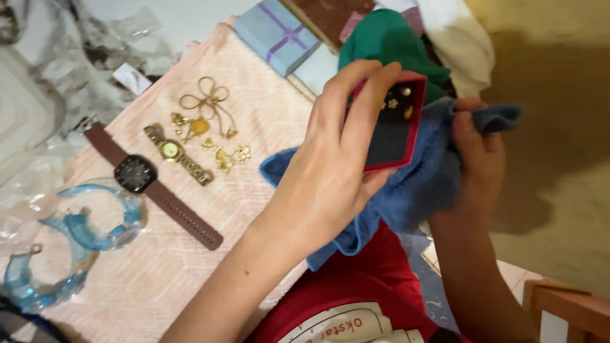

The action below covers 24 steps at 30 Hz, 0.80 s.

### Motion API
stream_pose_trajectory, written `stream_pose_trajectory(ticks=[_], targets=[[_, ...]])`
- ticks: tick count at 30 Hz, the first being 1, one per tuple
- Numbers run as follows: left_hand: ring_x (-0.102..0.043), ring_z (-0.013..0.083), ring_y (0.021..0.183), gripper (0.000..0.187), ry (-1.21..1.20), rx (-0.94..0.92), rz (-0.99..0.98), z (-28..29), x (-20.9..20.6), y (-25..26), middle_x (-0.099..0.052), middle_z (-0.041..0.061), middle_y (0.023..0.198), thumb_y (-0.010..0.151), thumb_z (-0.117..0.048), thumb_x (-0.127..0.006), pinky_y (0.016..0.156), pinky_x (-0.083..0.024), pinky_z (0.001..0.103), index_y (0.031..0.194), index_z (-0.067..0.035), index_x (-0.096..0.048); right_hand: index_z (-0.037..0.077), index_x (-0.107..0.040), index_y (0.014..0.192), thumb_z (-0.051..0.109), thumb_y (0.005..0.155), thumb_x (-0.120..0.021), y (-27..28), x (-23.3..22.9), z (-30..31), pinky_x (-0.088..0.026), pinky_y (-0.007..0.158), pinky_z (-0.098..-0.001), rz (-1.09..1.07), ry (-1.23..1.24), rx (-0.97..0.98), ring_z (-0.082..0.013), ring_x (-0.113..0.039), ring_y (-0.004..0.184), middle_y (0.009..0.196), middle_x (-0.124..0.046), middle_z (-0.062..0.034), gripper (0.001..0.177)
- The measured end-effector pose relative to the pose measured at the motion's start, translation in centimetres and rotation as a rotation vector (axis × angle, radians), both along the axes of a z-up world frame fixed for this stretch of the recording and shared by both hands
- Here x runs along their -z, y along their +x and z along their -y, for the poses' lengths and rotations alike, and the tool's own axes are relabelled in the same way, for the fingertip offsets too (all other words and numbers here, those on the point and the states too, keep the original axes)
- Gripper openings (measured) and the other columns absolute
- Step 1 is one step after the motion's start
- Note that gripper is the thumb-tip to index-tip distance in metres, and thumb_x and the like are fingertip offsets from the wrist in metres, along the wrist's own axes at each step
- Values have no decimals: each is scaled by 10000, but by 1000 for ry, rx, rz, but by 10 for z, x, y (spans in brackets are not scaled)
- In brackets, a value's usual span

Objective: The person wipes sunglasses, watches, bracelets and small jewelry pieces one at a time with a blue towel laid over the table, then places earrings into an open red jewelry box and arranges the cleaned accessories back on the towel.

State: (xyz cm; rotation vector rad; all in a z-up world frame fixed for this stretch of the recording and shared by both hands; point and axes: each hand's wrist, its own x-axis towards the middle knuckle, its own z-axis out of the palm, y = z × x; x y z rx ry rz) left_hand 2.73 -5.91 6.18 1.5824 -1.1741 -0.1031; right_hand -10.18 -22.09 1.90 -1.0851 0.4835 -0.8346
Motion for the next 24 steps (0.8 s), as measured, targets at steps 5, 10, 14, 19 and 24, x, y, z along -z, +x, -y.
stream_pose_trajectory(ticks=[5,10,14,19,24], targets=[[-413,392,1472,960,-50,-6,-5,0,-10,-4,-363,191,1530,818,-18,-887,1266,-410,409,1567,-41,-287,34,-571,1380,57,1048,-686,-8,-10,3,-539,1027,-328,46,2,0,-166,-653,1113,1207,-651,-83,352],[-422,402,1483,966,-50,-37,-9,-4,-9,-3,-375,199,1553,792,-40,-907,1274,-410,433,1544,-41,-302,-14,-591,1310,37,992,-714,-7,-6,-13,-505,1081,-344,6,-49,-65,-180,-644,1161,1223,-674,-81,344],[-427,420,1474,964,-25,-33,5,-9,-5,-5,-390,203,1535,769,-34,-904,1257,-408,448,1530,-38,-311,-25,-622,1270,-6,953,-695,4,-5,-13,-468,1049,-310,-71,-134,-16,-163,-619,1119,1193,-679,-87,326],[-427,390,1462,974,5,-59,40,-10,-2,-4,-389,187,1522,778,-75,-924,1287,-398,432,1527,-42,-303,-3,-623,1235,-23,963,-656,10,-8,-23,-471,1011,-289,-97,-214,7,-145,-627,1063,1148,-680,-96,275],[-422,409,1509,1022,17,-80,30,-13,-1,-2,-386,195,1572,759,-76,-930,1285,-408,436,1571,-52,-310,-8,-619,1182,-63,919,-655,7,-4,-34,-503,960,-307,-49,-76,4,-165,-650,1000,1089,-697,-109,272]])
